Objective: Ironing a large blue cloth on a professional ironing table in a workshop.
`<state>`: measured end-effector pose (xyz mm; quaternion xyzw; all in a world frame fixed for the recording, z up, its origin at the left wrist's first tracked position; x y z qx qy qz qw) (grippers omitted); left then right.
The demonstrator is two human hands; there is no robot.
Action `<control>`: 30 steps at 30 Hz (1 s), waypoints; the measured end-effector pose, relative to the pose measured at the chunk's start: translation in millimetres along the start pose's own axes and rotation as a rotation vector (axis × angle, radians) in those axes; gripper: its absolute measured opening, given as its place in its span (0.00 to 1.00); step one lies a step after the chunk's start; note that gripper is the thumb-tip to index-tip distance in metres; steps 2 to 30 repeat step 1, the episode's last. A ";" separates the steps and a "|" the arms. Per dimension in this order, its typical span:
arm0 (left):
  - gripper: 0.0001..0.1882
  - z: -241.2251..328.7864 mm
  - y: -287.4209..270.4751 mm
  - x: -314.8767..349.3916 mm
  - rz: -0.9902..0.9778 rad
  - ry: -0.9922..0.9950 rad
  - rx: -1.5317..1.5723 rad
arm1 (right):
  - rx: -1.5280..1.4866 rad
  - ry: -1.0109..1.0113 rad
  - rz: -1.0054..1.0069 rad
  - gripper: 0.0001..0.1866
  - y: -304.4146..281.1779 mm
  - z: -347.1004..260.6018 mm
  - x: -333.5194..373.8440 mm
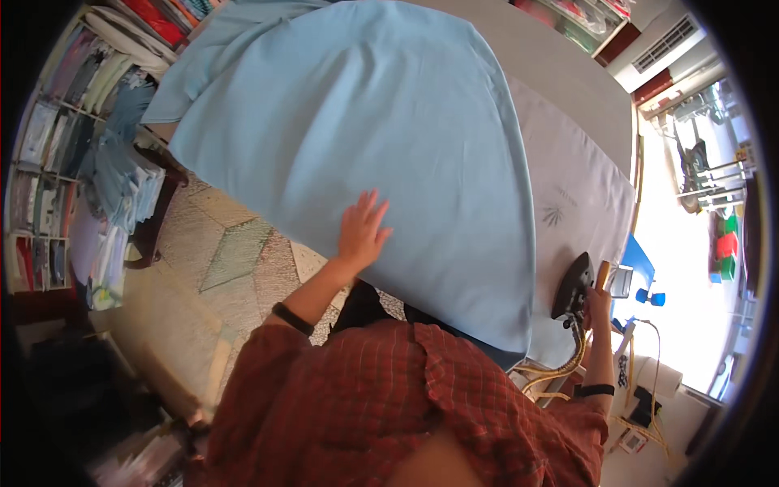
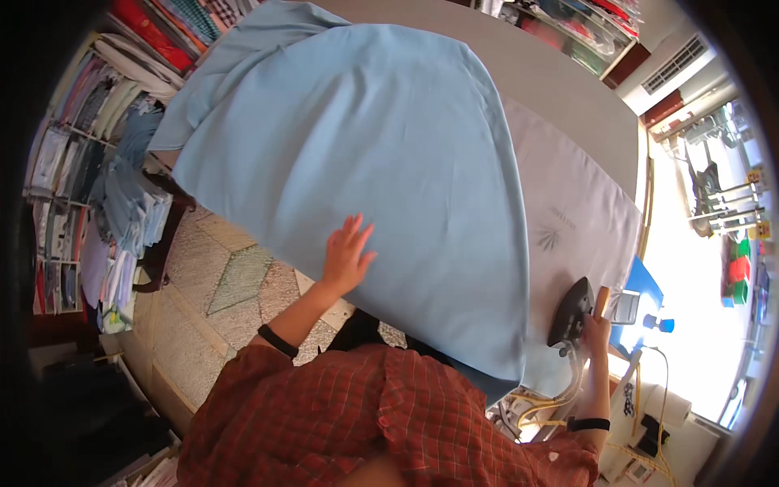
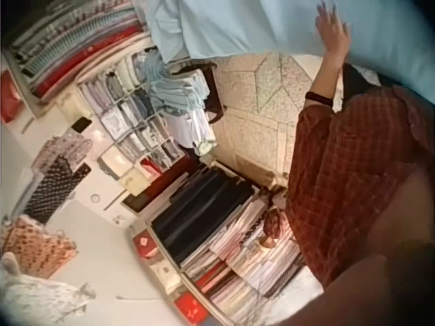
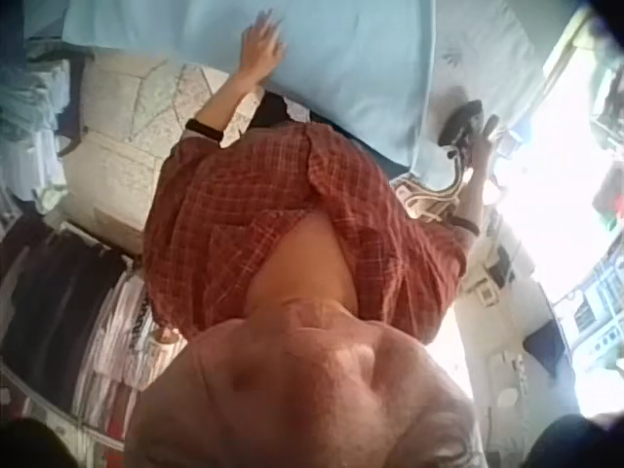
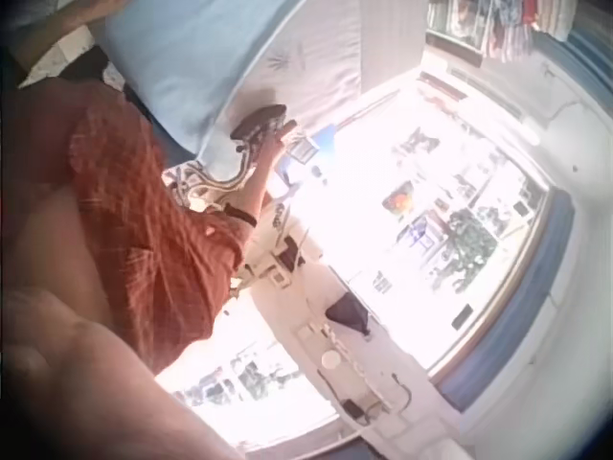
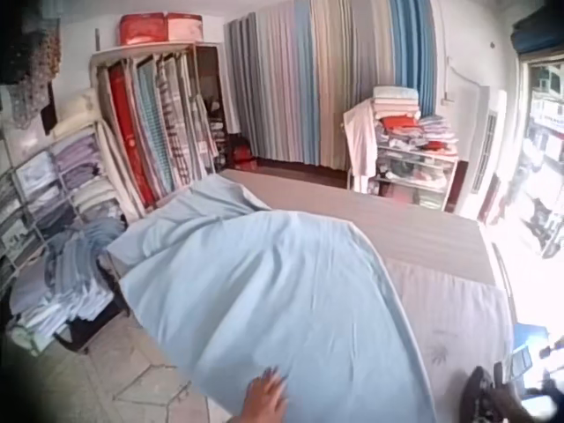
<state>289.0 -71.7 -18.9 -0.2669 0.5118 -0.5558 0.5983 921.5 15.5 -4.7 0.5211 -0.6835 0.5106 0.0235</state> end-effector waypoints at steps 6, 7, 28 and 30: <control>0.33 -19.2 2.1 -9.5 -0.020 -0.001 -0.046 | 0.075 -0.014 0.103 0.18 5.8 2.9 -0.9; 0.33 -19.2 2.1 -9.5 -0.020 -0.001 -0.046 | 0.075 -0.014 0.103 0.18 5.8 2.9 -0.9; 0.33 -19.2 2.1 -9.5 -0.020 -0.001 -0.046 | 0.075 -0.014 0.103 0.18 5.8 2.9 -0.9; 0.33 -19.2 2.1 -9.5 -0.020 -0.001 -0.046 | 0.075 -0.014 0.103 0.18 5.8 2.9 -0.9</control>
Point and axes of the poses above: each hand's wrist, its own x-axis away from the middle knuckle, its own y-axis out of the palm, z = x × y, the point moved 9 cm from there along -x, towards the middle knuckle, and after that the axes turned 11 degrees about y, right-handed, at the moved point
